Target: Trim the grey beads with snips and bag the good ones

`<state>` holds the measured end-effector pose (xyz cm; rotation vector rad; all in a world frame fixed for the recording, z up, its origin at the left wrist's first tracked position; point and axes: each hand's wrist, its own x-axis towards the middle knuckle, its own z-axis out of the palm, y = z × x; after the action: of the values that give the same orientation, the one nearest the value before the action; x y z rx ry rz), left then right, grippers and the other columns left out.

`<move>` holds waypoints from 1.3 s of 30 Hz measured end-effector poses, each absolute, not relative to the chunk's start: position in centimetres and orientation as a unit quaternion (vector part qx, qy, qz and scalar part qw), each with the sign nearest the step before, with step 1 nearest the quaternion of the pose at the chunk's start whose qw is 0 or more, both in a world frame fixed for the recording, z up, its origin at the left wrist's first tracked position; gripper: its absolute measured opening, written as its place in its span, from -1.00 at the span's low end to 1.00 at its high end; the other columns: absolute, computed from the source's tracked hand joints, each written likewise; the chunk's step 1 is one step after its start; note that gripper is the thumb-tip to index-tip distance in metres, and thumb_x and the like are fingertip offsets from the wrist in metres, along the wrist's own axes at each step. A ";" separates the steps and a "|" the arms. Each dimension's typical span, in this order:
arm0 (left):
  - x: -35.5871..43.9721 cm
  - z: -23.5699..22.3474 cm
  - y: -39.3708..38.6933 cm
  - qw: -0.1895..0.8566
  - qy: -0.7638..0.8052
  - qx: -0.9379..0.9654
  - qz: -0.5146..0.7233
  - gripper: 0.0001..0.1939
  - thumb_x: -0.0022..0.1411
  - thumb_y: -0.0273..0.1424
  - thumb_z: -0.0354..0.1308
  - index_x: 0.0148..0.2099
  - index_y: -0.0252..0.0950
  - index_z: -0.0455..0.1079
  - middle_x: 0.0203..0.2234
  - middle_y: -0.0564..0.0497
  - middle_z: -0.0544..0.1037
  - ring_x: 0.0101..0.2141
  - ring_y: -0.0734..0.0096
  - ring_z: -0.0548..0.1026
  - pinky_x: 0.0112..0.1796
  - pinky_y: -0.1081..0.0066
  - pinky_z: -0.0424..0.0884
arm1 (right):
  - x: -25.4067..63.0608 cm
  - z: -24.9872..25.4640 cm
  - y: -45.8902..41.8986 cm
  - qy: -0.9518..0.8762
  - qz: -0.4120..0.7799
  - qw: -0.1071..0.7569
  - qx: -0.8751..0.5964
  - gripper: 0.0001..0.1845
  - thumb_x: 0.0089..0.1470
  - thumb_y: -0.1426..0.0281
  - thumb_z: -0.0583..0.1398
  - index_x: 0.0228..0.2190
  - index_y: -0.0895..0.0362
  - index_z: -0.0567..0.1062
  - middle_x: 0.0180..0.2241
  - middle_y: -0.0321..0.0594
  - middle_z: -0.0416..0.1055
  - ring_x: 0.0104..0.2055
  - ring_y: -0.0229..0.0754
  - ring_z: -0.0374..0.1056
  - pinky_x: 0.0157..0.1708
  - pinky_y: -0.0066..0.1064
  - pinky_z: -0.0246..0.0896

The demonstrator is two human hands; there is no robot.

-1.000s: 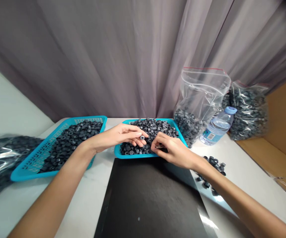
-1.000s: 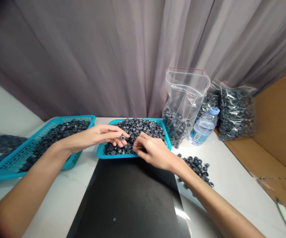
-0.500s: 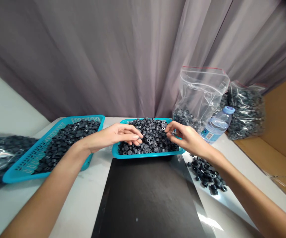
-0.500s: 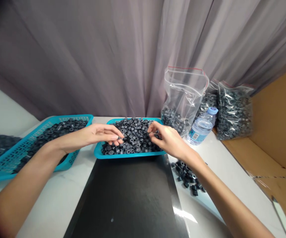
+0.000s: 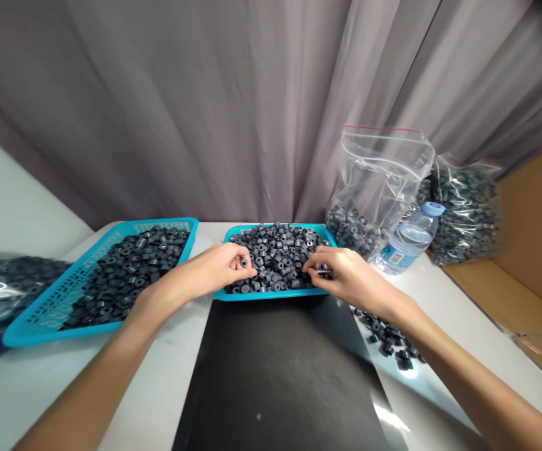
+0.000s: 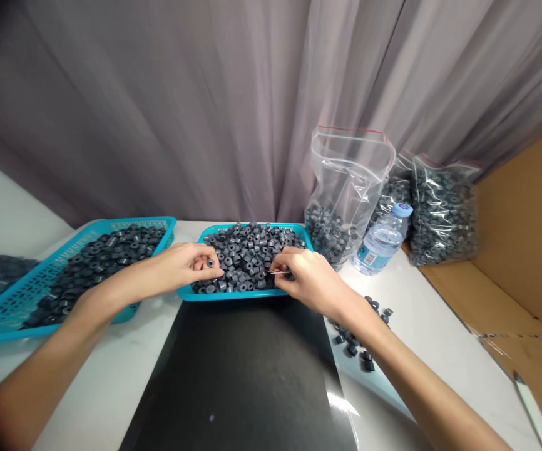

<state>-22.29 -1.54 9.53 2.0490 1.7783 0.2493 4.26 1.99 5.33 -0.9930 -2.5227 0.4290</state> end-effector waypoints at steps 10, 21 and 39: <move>-23.1 9.1 -1.1 0.227 0.626 0.740 0.095 -0.77 0.10 -0.18 0.16 -0.40 -0.23 0.44 -0.63 0.14 0.31 -0.54 0.40 0.27 -0.48 0.42 0.12 | 4.1 4.2 2.8 -0.875 0.137 0.194 -0.421 -0.85 0.12 0.45 0.16 -0.36 0.07 0.55 -0.32 -0.25 0.52 -0.28 -0.17 0.43 -0.23 -0.42 0.19; -24.5 9.2 -0.8 0.488 0.519 0.663 0.231 -0.78 0.25 -0.17 0.15 -0.19 -0.20 0.32 -0.43 0.12 0.27 -0.43 0.47 0.24 -0.38 0.45 0.20 | 2.9 3.4 1.9 -0.865 0.098 0.206 -0.448 -0.90 0.08 0.44 0.16 -0.40 0.08 0.50 -0.26 -0.23 0.52 -0.24 -0.11 0.43 -0.42 -0.41 -0.06; -16.9 13.5 3.7 0.457 0.422 0.662 0.419 -0.87 0.29 -0.35 0.14 -0.28 -0.28 0.29 -0.47 0.11 0.27 -0.52 0.58 0.17 -0.53 0.52 0.06 | 7.9 12.0 4.9 -0.777 -0.010 0.482 -0.404 -0.92 0.10 0.39 0.18 -0.37 0.09 0.51 -0.37 -0.28 0.49 -0.44 -0.26 0.28 -0.38 -0.39 0.14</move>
<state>-16.93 3.72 13.52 1.6307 1.0396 1.0337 7.93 4.91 11.95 -0.9853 -1.8946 -0.0245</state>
